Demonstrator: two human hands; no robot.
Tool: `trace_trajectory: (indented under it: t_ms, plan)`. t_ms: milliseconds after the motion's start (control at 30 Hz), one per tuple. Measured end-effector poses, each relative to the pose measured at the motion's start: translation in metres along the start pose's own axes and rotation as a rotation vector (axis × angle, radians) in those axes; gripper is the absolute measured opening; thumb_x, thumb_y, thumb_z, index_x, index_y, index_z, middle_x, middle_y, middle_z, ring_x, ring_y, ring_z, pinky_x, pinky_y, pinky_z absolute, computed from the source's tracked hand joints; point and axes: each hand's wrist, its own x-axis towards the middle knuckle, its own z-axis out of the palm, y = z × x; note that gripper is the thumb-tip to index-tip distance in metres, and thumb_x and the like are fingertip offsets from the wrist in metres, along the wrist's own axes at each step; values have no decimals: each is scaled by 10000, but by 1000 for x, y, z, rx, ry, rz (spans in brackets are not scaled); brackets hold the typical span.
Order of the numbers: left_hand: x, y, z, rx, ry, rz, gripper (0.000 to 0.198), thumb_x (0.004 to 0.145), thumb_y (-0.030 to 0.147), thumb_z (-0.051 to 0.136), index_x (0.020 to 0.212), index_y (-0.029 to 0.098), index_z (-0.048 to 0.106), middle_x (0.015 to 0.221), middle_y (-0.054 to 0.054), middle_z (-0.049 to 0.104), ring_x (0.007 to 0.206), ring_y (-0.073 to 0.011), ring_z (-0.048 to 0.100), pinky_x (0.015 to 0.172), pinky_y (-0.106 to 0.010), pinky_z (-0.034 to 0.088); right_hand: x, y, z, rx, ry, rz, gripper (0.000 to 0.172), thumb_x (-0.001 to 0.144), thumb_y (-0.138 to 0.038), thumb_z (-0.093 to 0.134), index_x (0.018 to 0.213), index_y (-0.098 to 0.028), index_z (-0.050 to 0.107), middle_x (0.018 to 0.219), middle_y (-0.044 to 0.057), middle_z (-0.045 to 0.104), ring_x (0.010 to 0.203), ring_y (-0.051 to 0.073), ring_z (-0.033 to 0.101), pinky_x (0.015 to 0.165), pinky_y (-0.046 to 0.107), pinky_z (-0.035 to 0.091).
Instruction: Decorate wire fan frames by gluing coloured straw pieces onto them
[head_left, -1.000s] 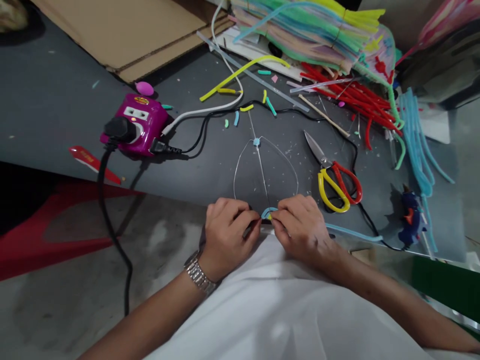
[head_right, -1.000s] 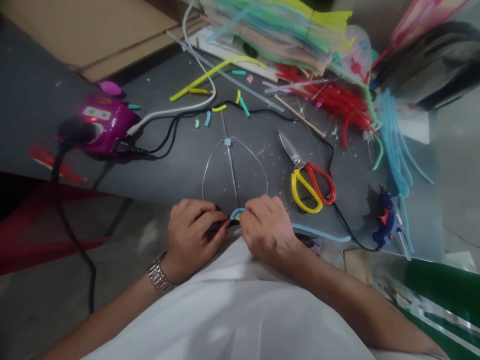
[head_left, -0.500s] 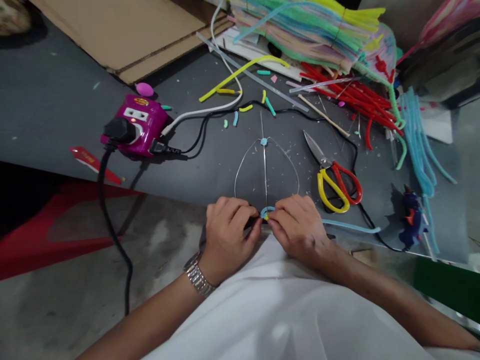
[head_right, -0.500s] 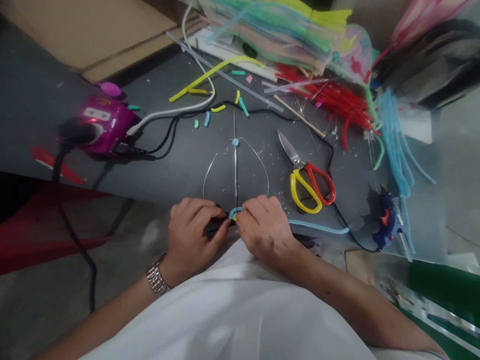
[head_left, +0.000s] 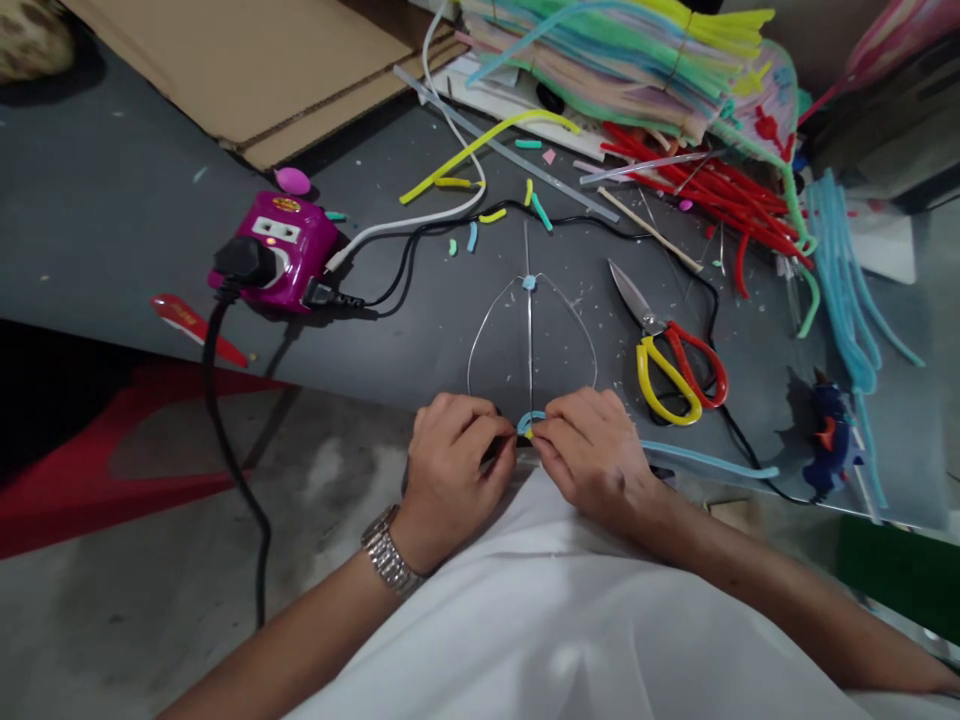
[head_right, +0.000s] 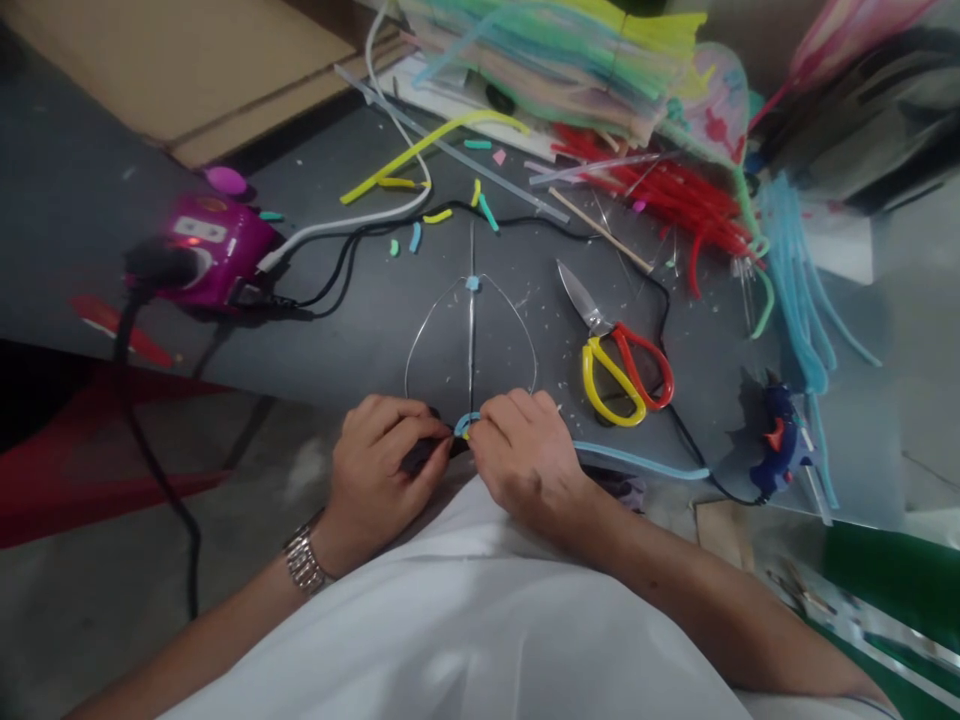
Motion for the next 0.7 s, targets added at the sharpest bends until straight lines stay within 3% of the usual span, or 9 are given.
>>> trace_trajectory:
  t_ms: [333,700]
  plan:
    - [2,4,1,30,-29,-57,106,929,209,623,829,197,656,874,-50,676,836,-211,558,755,-383,391,0,-1,2,10,-20,9,242,978,-129,537,772,-174,655,816,60,646,818,197,504,707,363,287]
    - [-1,3,4,22,25,-37,86,915,213,649,832,194,660,879,-51,674,845,-213,563,757,-381,392,0,-1,1,24,-7,4,233,978,-130,550,778,-166,663,813,70,651,809,204,501,709,364,297]
